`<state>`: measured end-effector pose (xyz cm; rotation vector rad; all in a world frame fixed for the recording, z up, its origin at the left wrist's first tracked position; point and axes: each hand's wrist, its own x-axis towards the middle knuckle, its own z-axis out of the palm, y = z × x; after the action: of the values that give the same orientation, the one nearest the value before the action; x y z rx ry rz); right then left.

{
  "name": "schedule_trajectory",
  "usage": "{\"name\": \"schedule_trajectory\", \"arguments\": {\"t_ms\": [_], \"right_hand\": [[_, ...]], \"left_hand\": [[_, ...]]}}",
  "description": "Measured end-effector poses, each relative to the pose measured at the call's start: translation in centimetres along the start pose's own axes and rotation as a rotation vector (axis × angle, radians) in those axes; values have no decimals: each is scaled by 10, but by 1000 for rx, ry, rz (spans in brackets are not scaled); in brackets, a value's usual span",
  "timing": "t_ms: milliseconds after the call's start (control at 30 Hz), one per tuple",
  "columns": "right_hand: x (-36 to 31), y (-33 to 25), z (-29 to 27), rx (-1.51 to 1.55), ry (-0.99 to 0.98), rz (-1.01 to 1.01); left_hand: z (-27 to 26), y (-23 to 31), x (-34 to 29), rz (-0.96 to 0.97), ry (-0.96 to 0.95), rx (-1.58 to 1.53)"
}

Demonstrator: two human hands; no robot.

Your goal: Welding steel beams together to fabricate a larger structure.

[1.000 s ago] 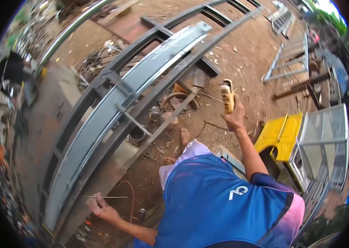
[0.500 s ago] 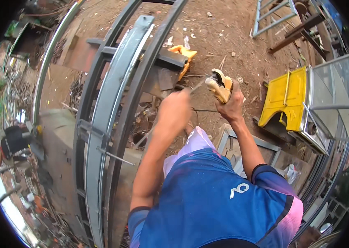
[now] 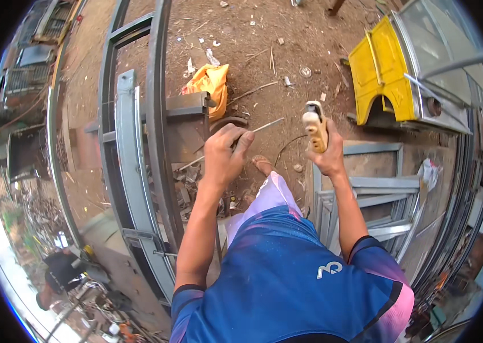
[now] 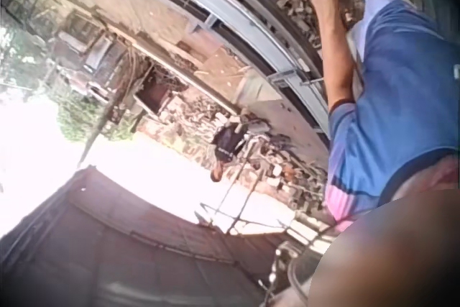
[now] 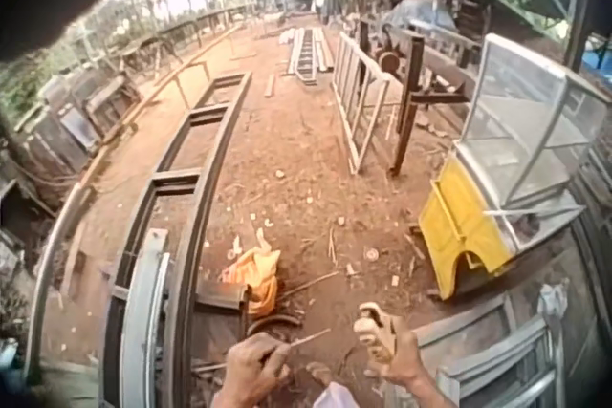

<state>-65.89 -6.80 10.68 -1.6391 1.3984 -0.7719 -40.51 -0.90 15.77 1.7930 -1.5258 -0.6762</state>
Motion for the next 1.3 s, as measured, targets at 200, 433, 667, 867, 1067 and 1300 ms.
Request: {"name": "schedule_trajectory", "arguments": {"t_ms": [200,433,667,867,1067,1300], "right_hand": [[-25,-51,-1,120,-105,-207],[-55,-82,12,82,-166,-334],[-71,-99,31,55,-237,-433],[-80,-108,46,50,-313,-434],[-76,-96,60,64,-337,-348],[-61,-8,46,588,-191,633]], "left_hand": [[-33,28,-14,215,50,-103],[-59,35,-48,298,125,-94],[-79,22,-87,339,170,-92],[-91,15,-108,265,135,-89],[-74,-10,-108,226,480,171],[-46,-67,-171,-133,442,36]]}}
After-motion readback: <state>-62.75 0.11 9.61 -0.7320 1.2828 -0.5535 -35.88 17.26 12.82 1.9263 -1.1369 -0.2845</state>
